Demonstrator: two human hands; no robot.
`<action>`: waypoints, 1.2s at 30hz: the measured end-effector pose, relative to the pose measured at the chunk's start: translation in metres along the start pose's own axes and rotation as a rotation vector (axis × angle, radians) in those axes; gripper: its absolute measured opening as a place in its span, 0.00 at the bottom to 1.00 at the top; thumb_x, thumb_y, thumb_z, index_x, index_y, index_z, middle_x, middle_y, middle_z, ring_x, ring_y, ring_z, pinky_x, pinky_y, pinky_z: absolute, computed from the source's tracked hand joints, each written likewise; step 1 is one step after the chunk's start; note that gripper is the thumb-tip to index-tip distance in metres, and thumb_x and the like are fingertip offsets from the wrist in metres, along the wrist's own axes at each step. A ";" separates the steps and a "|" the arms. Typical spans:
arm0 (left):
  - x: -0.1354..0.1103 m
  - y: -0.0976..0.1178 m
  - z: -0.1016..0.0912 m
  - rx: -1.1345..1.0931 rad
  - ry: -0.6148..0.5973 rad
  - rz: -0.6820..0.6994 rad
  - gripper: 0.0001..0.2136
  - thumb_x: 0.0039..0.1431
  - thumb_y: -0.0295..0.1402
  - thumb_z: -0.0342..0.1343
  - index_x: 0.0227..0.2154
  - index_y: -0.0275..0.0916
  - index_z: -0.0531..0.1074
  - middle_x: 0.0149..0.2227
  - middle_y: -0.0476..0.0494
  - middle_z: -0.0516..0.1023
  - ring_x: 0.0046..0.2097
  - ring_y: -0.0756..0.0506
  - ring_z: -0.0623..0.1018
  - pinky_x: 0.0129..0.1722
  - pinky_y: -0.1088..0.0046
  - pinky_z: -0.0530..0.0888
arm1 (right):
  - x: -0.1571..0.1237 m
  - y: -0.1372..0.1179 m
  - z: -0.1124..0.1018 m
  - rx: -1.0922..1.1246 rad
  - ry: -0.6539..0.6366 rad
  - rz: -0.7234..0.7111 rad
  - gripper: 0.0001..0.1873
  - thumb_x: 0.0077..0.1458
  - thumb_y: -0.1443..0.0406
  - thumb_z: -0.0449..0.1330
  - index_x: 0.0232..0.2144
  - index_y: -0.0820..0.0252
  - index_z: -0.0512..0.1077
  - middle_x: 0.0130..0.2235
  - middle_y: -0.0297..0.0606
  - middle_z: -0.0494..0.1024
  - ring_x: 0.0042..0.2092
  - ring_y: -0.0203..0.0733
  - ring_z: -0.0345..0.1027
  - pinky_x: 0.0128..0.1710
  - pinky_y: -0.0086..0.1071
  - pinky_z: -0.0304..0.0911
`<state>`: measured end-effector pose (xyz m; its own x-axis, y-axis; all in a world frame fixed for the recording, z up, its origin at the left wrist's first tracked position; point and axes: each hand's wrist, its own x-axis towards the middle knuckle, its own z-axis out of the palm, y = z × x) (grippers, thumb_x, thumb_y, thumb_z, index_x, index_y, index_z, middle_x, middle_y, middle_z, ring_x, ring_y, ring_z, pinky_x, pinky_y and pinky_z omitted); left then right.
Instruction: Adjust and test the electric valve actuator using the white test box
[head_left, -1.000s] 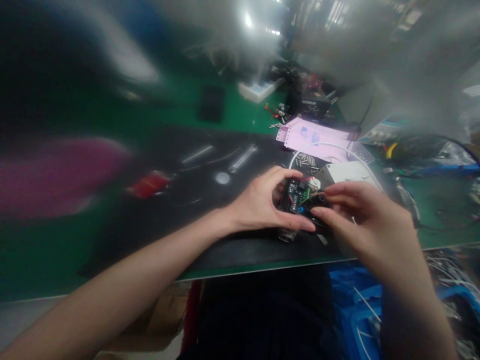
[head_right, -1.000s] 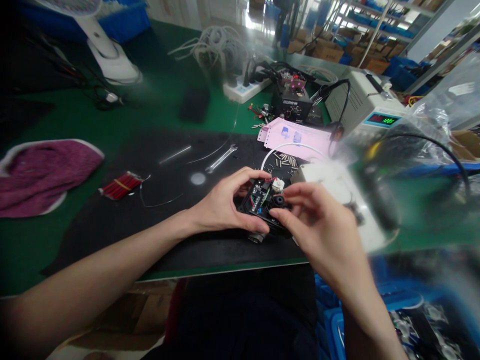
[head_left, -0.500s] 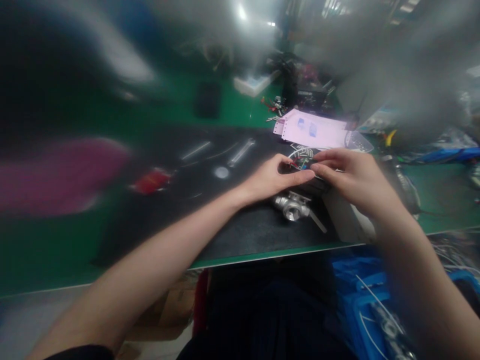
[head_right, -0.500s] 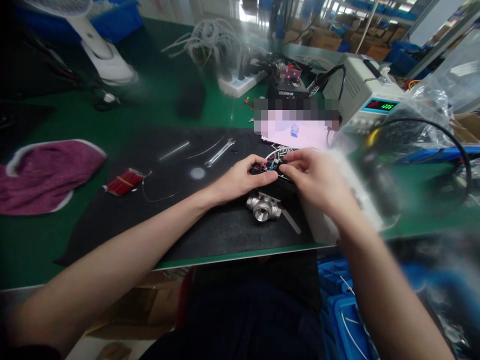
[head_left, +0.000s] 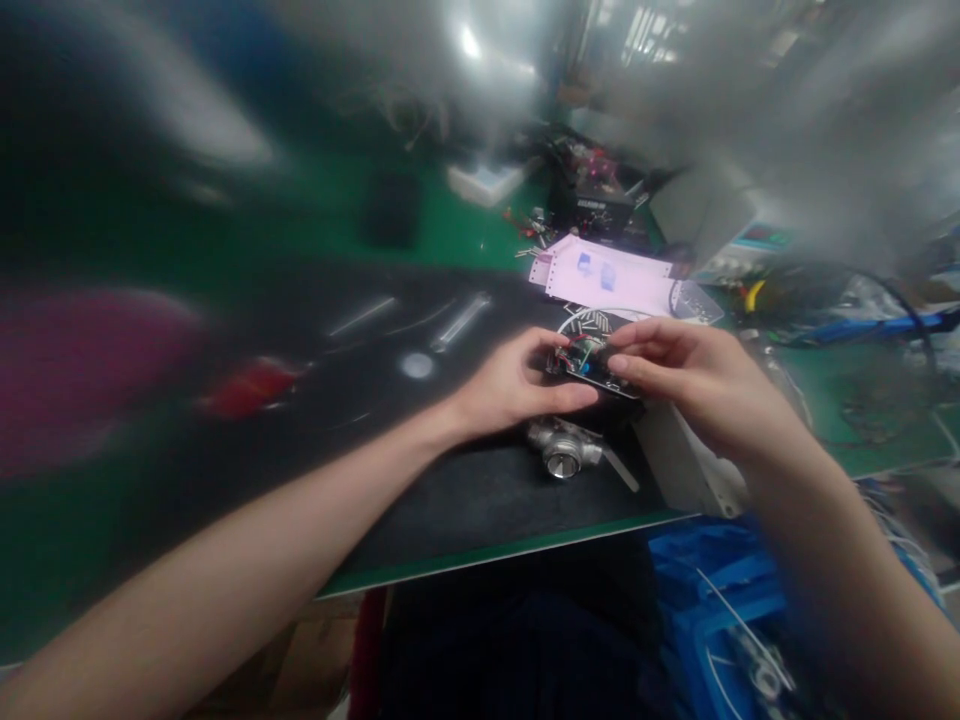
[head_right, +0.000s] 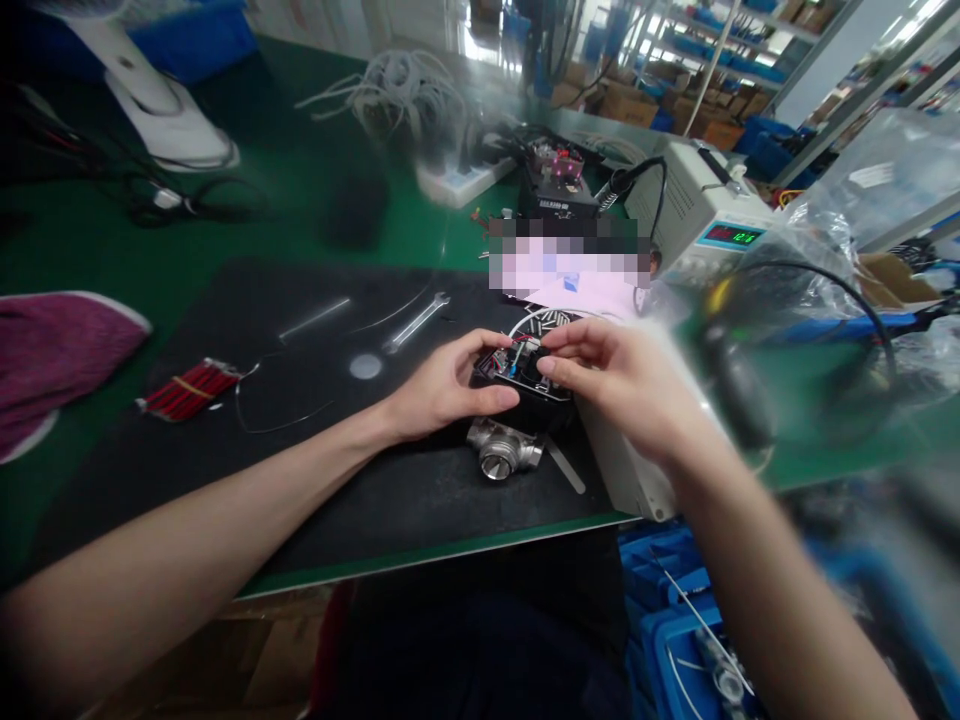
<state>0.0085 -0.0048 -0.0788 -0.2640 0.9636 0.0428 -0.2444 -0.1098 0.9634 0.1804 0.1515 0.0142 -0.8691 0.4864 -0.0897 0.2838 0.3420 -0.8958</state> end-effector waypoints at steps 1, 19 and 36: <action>-0.001 0.001 0.000 -0.004 -0.009 0.001 0.33 0.50 0.41 0.77 0.56 0.39 0.69 0.53 0.39 0.80 0.48 0.43 0.82 0.51 0.67 0.77 | -0.001 -0.001 0.002 0.028 0.001 0.002 0.22 0.53 0.53 0.75 0.47 0.56 0.80 0.44 0.39 0.82 0.42 0.38 0.77 0.41 0.27 0.70; -0.006 0.006 -0.001 -0.095 -0.102 -0.021 0.37 0.46 0.33 0.79 0.57 0.43 0.67 0.56 0.38 0.78 0.51 0.43 0.83 0.54 0.66 0.79 | -0.023 -0.012 0.019 -0.068 0.192 -0.066 0.15 0.54 0.57 0.75 0.44 0.51 0.84 0.42 0.37 0.83 0.38 0.36 0.78 0.31 0.20 0.71; -0.006 0.010 -0.006 -0.034 -0.108 -0.058 0.37 0.49 0.35 0.78 0.59 0.43 0.66 0.60 0.36 0.76 0.54 0.38 0.82 0.50 0.66 0.81 | -0.031 -0.018 -0.017 -0.394 0.394 -0.153 0.18 0.60 0.52 0.70 0.50 0.48 0.81 0.46 0.36 0.82 0.44 0.43 0.78 0.44 0.36 0.73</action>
<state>0.0018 -0.0131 -0.0707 -0.1474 0.9889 0.0175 -0.2879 -0.0599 0.9558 0.2089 0.1440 0.0401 -0.7173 0.6447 0.2642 0.3621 0.6689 -0.6492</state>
